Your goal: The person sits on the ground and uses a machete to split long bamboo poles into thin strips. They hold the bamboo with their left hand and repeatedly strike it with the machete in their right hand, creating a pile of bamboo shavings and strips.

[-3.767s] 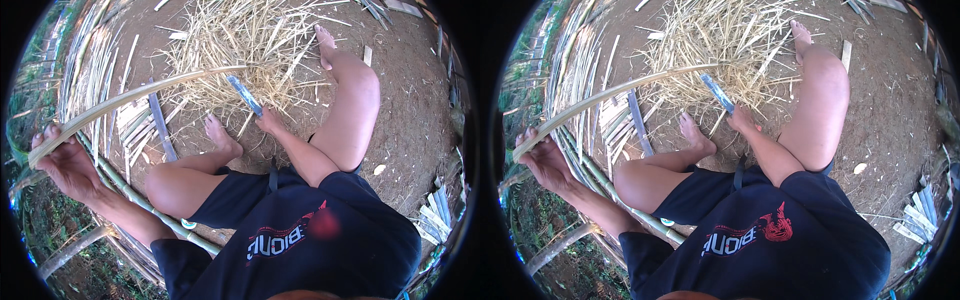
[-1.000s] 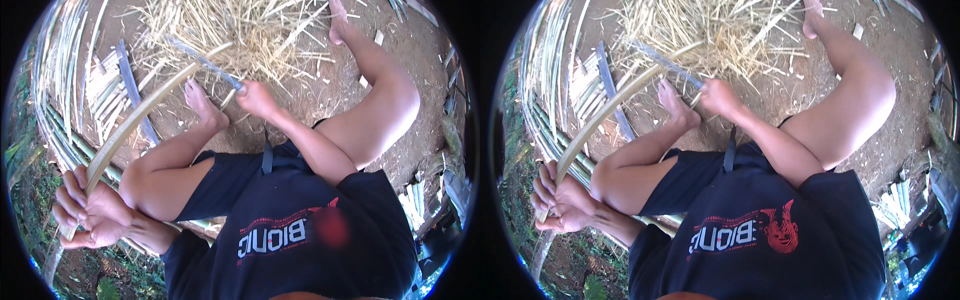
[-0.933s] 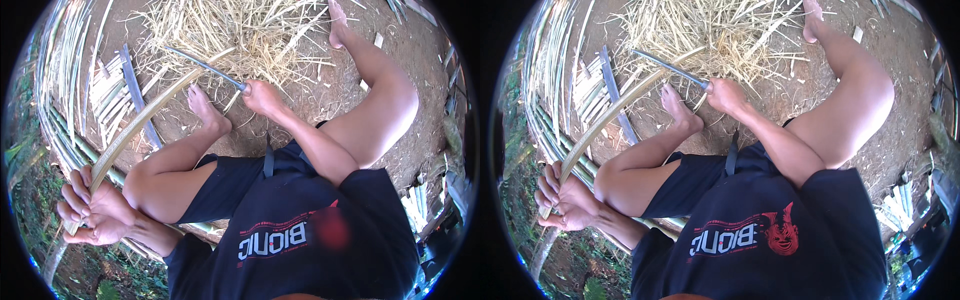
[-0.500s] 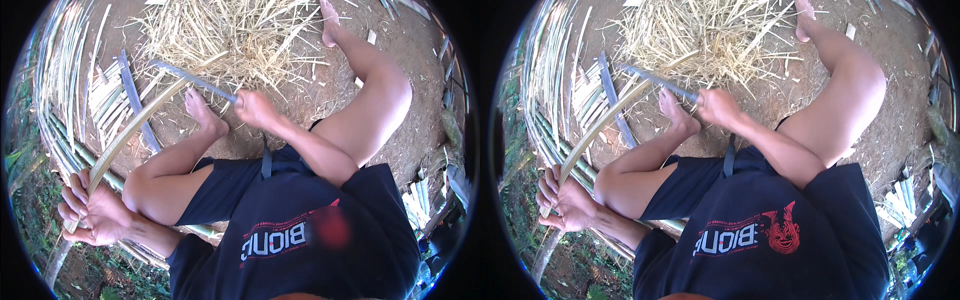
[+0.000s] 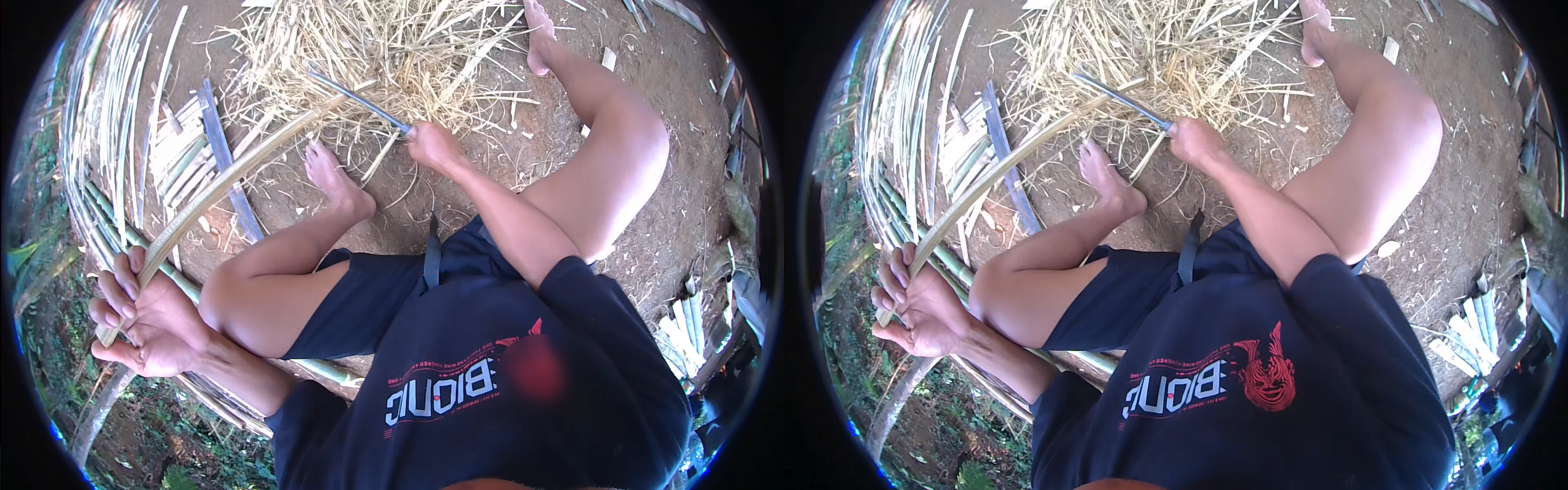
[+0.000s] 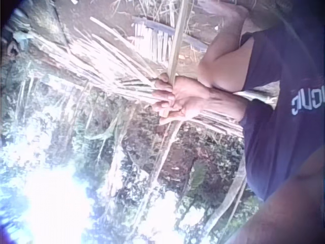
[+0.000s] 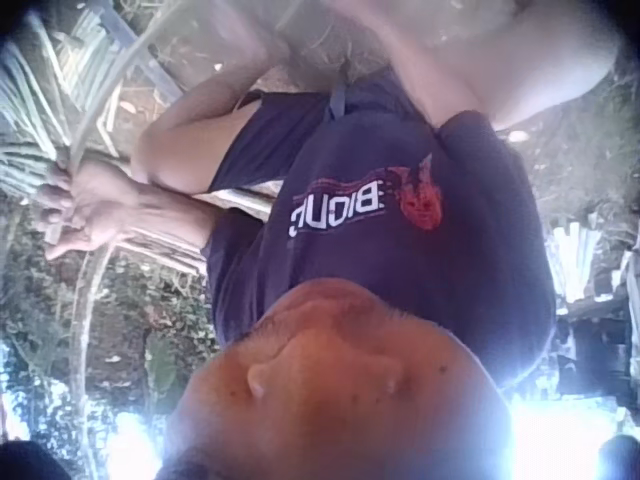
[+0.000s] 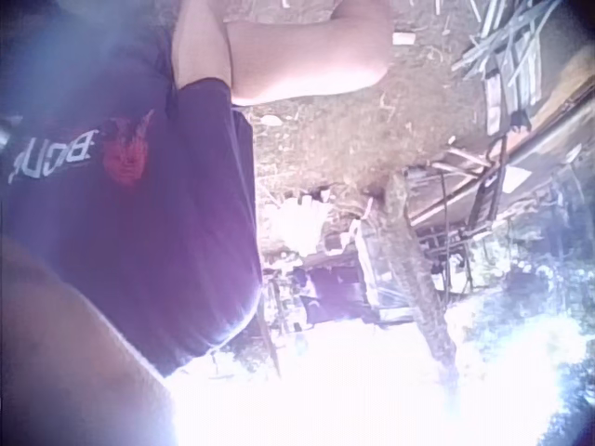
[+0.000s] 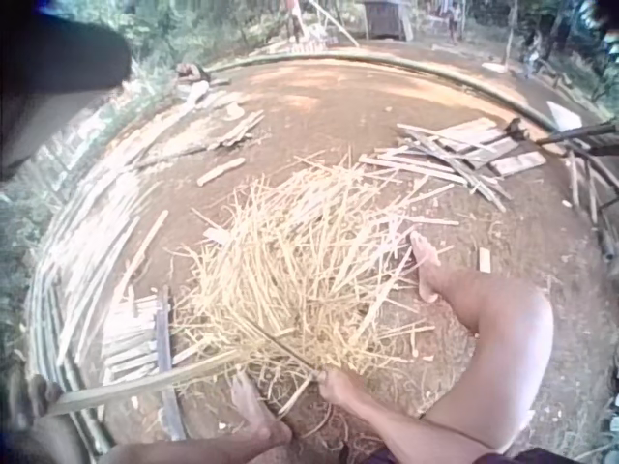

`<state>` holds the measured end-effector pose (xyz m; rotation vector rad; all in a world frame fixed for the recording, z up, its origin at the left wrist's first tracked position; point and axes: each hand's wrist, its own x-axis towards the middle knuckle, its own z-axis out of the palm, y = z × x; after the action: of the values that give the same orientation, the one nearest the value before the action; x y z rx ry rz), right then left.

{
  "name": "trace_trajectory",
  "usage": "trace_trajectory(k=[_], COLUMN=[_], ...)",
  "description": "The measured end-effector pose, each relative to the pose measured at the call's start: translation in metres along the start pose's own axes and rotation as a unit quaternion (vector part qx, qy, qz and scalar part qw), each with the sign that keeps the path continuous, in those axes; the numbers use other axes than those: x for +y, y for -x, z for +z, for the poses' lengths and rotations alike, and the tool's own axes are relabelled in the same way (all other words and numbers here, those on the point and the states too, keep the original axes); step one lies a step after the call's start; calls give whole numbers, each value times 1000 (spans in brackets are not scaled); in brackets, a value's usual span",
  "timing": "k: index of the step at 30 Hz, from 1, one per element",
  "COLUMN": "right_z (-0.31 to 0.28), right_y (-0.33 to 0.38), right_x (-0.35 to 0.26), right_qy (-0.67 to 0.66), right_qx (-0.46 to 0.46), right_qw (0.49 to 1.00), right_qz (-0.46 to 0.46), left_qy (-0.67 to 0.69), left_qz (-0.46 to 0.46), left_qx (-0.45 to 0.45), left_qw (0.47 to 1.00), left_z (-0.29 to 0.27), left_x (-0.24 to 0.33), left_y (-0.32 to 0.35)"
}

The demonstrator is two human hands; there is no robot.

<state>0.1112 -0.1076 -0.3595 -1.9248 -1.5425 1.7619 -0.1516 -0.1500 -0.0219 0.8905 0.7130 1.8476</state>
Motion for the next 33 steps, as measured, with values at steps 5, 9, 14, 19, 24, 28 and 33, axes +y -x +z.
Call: trace_trajectory(k=[5, 9, 14, 19, 24, 28, 33], right_z=[8, -8, 18, 0, 15, -4, 25], right_y=[32, -4, 28, -22, -1, -25, -21], right_x=[-13, 8, 4, 31, 25, 44, 39], right_qy=[8, 75, -37, 53, 61, 33, -108], right_qx=[-26, -22, -16, 8, 21, 13, 1], right_qw=[995, 996, 999, 997, 998, 990, 990], right_qz=[-91, 43, -34, 50, 22, 137, 96], left_qy=[18, 8, 29, -1, 14, 16, 24], left_qz=[-7, 0, -28, -15, -25, -23, 9], left_qx=[-10, 3, -21, -9, -11, -6, 17], left_qw=[1000, 1000, 999, 1000, 1000, 1000, 1000], left_z=[1, 3, -5, 1, -8, -24, -25], left_x=[-10, 3, -5, 3, 5, 5, 22], left_y=[-8, -7, -21, -24, -23, -32, -28])
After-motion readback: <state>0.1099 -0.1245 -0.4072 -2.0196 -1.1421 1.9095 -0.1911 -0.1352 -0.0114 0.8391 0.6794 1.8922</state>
